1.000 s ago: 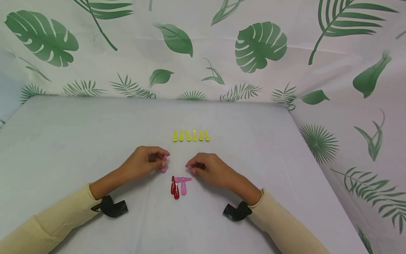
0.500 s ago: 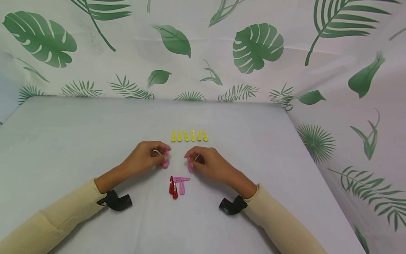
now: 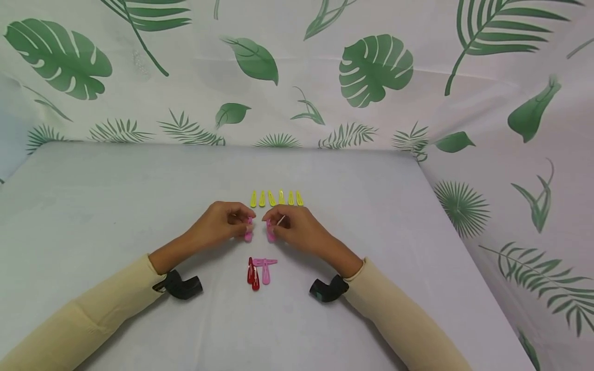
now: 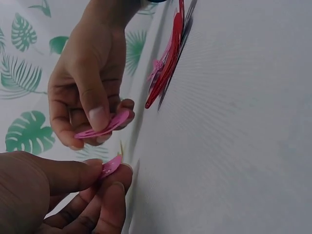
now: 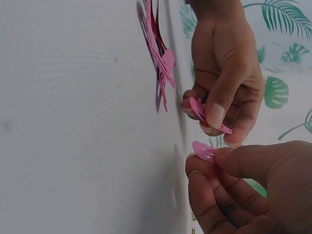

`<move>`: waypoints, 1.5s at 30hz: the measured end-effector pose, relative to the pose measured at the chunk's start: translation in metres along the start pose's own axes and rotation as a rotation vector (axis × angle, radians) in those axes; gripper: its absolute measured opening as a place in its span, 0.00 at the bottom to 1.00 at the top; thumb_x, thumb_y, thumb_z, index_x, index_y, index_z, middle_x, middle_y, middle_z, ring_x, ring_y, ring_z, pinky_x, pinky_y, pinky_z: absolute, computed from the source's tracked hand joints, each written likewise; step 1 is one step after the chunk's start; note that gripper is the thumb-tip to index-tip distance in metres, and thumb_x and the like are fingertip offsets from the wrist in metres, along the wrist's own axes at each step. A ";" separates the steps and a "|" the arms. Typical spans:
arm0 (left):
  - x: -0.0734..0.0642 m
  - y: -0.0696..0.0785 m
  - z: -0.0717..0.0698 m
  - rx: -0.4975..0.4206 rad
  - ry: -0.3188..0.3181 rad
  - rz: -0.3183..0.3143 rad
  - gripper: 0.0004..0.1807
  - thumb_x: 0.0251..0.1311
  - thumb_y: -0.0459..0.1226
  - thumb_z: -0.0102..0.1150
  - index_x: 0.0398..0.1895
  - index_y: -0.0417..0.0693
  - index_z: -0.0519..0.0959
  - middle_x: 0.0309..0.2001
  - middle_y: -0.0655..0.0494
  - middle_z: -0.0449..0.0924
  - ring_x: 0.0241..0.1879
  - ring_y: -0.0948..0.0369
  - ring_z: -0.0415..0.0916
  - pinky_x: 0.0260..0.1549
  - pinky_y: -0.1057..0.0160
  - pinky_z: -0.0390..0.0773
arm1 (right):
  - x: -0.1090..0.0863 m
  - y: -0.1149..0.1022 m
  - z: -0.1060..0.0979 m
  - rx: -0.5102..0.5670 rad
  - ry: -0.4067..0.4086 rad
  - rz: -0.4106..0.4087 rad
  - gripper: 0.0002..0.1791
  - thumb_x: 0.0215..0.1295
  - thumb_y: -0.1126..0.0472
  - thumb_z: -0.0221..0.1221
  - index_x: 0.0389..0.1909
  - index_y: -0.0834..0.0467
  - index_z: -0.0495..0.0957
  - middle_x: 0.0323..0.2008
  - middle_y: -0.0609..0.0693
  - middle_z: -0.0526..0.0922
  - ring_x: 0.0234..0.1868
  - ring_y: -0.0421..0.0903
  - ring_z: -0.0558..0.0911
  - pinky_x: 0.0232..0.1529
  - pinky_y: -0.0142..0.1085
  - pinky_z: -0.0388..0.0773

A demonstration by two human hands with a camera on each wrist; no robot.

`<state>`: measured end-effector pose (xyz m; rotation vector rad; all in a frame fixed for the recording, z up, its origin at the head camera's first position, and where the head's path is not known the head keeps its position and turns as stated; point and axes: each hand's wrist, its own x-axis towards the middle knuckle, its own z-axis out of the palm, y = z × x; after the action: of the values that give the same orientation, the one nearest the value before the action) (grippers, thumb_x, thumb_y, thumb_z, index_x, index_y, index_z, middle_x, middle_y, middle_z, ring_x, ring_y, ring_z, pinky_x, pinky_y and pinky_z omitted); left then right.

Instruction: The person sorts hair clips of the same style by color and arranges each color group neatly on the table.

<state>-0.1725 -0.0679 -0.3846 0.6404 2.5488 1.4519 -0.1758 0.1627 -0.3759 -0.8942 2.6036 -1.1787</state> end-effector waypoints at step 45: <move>0.009 -0.007 -0.009 0.319 -0.014 0.044 0.18 0.57 0.35 0.69 0.50 0.36 0.82 0.37 0.51 0.76 0.34 0.59 0.72 0.35 0.64 0.74 | 0.035 0.001 0.010 -0.095 -0.002 0.149 0.13 0.61 0.68 0.63 0.47 0.61 0.82 0.29 0.47 0.80 0.31 0.43 0.76 0.35 0.35 0.74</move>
<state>-0.1855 -0.0744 -0.3847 0.7498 2.7968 1.0535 -0.2013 0.1365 -0.3797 -0.7016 2.6904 -1.0235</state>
